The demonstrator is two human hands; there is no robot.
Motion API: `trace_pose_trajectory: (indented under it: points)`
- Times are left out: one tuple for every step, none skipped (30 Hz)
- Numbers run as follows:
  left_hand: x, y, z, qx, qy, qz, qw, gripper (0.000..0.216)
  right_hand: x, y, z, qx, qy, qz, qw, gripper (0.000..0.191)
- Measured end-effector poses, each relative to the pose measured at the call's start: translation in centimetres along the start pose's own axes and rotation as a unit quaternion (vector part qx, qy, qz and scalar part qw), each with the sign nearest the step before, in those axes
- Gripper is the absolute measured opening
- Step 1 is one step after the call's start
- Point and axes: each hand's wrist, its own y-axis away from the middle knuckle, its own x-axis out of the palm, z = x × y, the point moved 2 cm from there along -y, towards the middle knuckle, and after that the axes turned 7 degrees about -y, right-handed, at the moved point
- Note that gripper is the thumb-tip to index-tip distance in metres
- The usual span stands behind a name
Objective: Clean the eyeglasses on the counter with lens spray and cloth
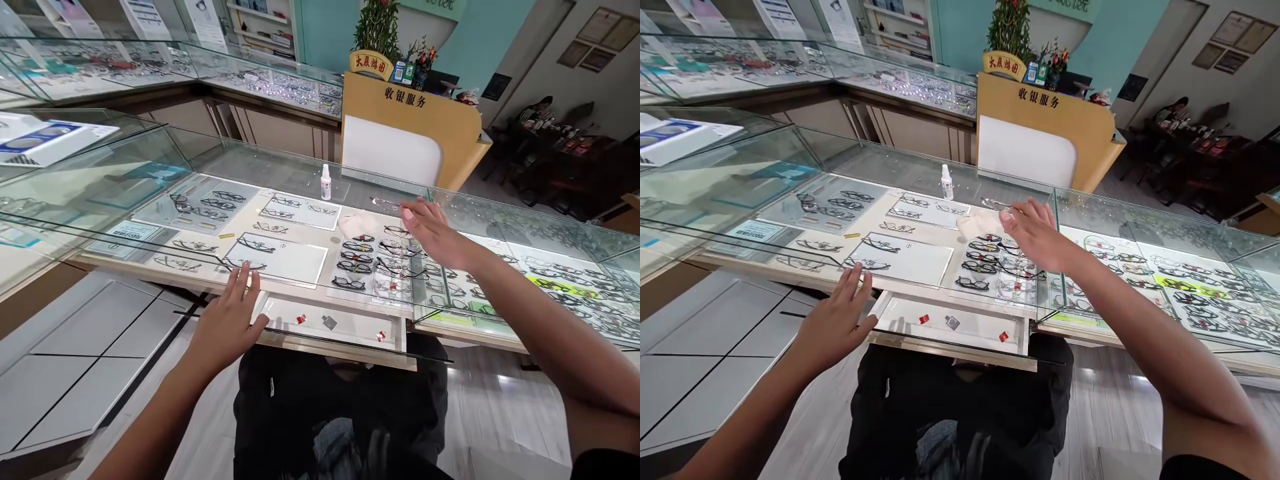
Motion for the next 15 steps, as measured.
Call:
trace_pose_trajectory:
  points:
    - [0.0,0.0,0.0,0.0,-0.003,0.004,1.0,0.081,0.0,-1.0,-1.2,0.013,0.015,-0.004,1.0,0.099]
    - [0.0,-0.1,0.0,-0.001,-0.006,0.007,1.0,0.081,0.1,-1.9,-2.4,0.025,0.026,-0.012,0.999,0.102]
    - [0.0,-0.1,0.0,-0.002,-0.007,0.008,1.0,0.082,0.3,-2.7,-3.6,0.039,0.033,-0.017,0.999,0.104]
    - [0.0,-0.1,0.1,-0.002,-0.007,0.008,1.0,0.082,0.5,-3.4,-4.7,0.054,0.038,-0.02,0.998,0.105]
    - [0.0,-0.1,0.1,-0.003,-0.005,0.007,1.0,0.082,0.9,-3.9,-5.7,0.065,0.04,-0.019,0.997,0.106]
    - [0.1,-0.1,0.1,-0.004,-0.002,0.005,1.0,0.082,1.3,-4.4,-6.6,0.075,0.04,-0.012,0.996,0.107]
    - [0.1,-0.1,0.1,-0.004,-0.001,0.004,1.0,0.082,1.7,-4.9,-7.3,0.084,0.041,-0.007,0.996,0.108]
    - [0.1,-0.1,0.1,-0.004,0.0,0.002,1.0,0.082,2.1,-5.3,-8.0,0.092,0.042,0.0,0.995,0.109]
    - [0.1,0.0,0.1,-0.004,-0.001,0.0,1.0,0.082,2.6,-5.6,-8.7,0.099,0.045,0.007,0.994,0.109]
    - [0.1,0.0,0.1,-0.004,-0.002,-0.002,1.0,0.081,3.0,-6.0,-9.2,0.106,0.049,0.012,0.993,0.11]
    - [0.1,0.0,0.1,-0.003,-0.004,-0.004,1.0,0.081,3.3,-6.4,-9.7,0.113,0.053,0.017,0.992,0.11]
    - [0.1,0.0,0.1,-0.003,-0.005,-0.006,1.0,0.08,3.6,-6.7,-10.1,0.117,0.057,0.021,0.991,0.11]
    - [0.1,0.0,0.1,-0.003,-0.005,-0.009,1.0,0.08,3.8,-7.0,-10.5,0.121,0.059,0.025,0.991,0.111]
    - [0.1,0.1,0.0,-0.003,-0.005,-0.013,1.0,0.08,4.0,-7.2,-10.8,0.123,0.059,0.029,0.99,0.111]
    - [0.1,0.1,0.0,-0.003,-0.006,-0.016,1.0,0.079,4.1,-7.4,-11.0,0.125,0.058,0.033,0.99,0.112]
